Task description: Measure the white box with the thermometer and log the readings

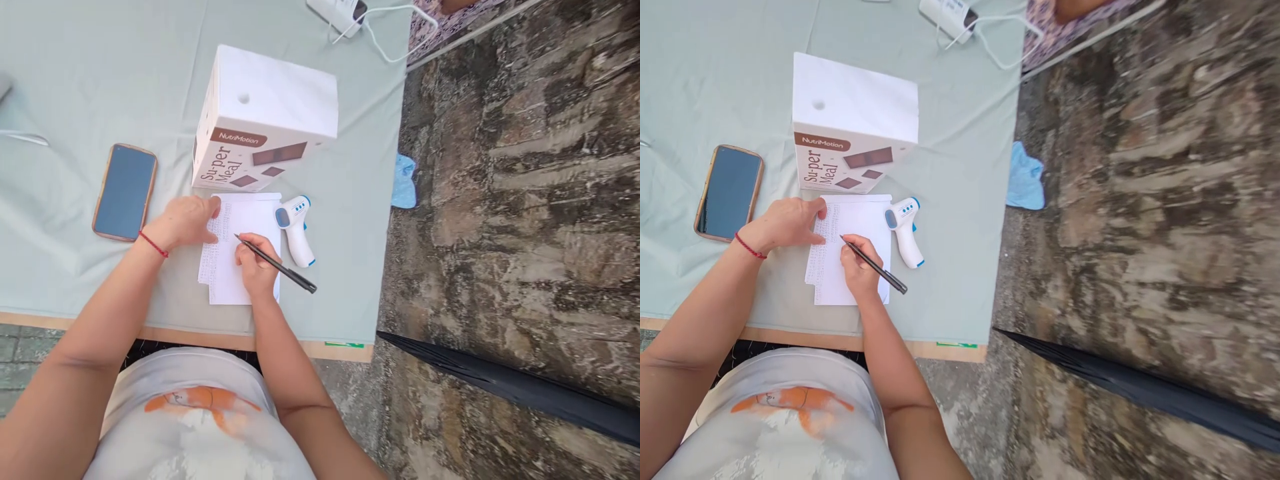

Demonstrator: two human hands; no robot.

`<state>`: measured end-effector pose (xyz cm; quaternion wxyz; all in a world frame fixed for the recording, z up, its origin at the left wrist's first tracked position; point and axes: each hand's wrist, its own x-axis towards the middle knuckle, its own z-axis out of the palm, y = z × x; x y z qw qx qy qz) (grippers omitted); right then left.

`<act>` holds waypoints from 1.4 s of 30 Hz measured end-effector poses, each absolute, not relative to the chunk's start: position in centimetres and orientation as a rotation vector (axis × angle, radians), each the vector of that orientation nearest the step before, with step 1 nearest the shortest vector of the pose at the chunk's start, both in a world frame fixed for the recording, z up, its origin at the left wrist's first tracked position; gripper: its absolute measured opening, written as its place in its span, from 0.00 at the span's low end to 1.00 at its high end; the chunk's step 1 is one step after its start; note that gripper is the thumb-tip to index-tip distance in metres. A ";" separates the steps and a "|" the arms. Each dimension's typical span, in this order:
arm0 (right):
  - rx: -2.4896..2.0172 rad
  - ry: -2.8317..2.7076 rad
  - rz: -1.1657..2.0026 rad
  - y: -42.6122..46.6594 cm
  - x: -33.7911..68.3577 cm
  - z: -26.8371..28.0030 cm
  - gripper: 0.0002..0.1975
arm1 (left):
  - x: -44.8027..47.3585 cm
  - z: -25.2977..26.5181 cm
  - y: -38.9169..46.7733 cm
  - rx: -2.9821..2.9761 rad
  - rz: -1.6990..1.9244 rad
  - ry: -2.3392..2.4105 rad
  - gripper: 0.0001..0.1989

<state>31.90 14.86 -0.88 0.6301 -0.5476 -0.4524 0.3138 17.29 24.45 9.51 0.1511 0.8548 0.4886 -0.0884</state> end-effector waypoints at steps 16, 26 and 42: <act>-1.360 -1.162 0.545 14.9 31.2 -1.0 0.07 | 17.7 9.8 23.9 2.499 -0.299 1.437 0.25; -1.362 -1.219 0.552 15.1 31.3 -0.9 0.07 | 17.8 9.5 23.9 2.508 -0.290 1.441 0.24; -1.349 -1.169 0.567 15.1 31.3 -1.2 0.08 | 17.9 9.7 23.8 2.455 -0.265 1.416 0.25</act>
